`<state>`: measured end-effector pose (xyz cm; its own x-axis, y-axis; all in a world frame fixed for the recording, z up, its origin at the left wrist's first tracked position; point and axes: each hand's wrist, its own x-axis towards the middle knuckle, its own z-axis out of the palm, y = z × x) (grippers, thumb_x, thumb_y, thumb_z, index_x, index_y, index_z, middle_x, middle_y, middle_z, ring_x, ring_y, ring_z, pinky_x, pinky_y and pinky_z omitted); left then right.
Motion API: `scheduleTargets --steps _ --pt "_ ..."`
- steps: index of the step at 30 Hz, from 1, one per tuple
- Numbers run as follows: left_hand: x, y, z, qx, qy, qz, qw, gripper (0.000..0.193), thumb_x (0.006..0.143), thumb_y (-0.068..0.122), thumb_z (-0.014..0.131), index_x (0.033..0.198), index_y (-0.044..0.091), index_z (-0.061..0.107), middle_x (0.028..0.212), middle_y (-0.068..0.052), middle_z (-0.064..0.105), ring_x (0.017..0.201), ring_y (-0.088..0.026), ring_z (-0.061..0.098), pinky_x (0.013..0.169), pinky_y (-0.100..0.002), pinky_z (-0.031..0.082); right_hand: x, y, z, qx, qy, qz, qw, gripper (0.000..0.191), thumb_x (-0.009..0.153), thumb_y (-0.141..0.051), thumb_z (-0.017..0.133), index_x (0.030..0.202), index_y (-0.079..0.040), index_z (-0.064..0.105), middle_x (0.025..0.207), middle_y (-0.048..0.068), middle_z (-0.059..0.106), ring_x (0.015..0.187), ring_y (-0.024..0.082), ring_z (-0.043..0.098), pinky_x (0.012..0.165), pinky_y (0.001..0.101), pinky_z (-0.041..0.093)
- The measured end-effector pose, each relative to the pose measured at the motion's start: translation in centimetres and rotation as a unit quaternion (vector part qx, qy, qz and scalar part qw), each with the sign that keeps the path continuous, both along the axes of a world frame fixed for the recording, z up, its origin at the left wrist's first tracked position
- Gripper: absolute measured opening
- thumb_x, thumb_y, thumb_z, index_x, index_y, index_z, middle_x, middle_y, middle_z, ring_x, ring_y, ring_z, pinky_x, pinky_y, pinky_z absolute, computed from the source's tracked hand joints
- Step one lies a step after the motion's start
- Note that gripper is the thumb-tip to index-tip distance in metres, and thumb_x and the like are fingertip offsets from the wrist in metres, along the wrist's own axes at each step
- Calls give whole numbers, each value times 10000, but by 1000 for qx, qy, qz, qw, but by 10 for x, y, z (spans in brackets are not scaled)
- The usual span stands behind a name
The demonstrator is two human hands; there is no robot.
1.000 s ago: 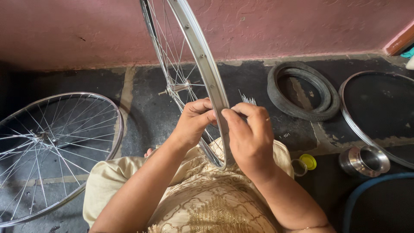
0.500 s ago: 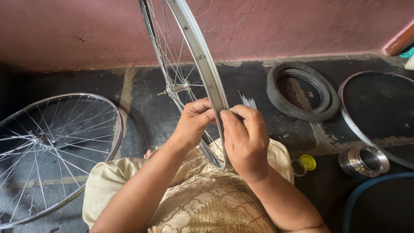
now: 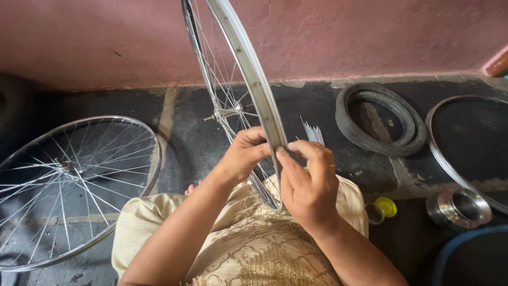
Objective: The person laces a bicycle wheel by inserting spokes through the rim and hub, then securing them with nipples. The person repeats this process for multiple spokes around the wheel.
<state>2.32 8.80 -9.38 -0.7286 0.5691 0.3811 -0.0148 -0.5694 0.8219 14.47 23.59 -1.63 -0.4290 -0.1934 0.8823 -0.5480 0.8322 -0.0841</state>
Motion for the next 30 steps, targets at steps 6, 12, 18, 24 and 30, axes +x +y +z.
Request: scheduleTargets --steps 6,12,18,24,30 --pt "2 2 -4 -40 79 51 995 235 1055 263 677 1131 52 747 1155 22 634 1086 -105 603 980 -309 507 3 -7 -14 -65 -38 31 997 346 910 56 654 1251 -2 652 1362 189 513 1227 333 541 957 371 546" --pt "2 2 -6 10 43 -9 999 248 1011 212 722 1206 64 681 1127 -6 688 1090 -124 622 1019 -325 512 3 -3 -37 -104 -59 51 992 378 964 55 551 1338 24 597 1437 215 458 1221 263 557 990 370 558" --pt "4 2 0 -33 79 24 996 243 1059 223 677 1224 47 702 1153 1 664 1096 -114 608 1009 -313 503 1 -2 -63 -216 -84 154 961 426 1035 -3 503 1459 4 462 1480 212 428 1272 194 588 1016 350 588" --pt "3 0 5 -35 73 1 997 252 1031 234 687 1222 68 680 1131 -2 660 1090 -121 611 1007 -322 517 2 -10 -90 -320 -122 294 892 741 1038 18 555 1607 -83 92 1566 236 395 1228 187 531 1013 301 503" --pt "3 1 1 -41 88 12 995 238 1066 220 668 1215 36 694 1124 -12 652 1069 -122 604 975 -314 521 2 -10 -103 -292 -134 256 912 752 1016 44 556 1602 -64 98 1519 236 403 1210 227 555 1066 366 498"
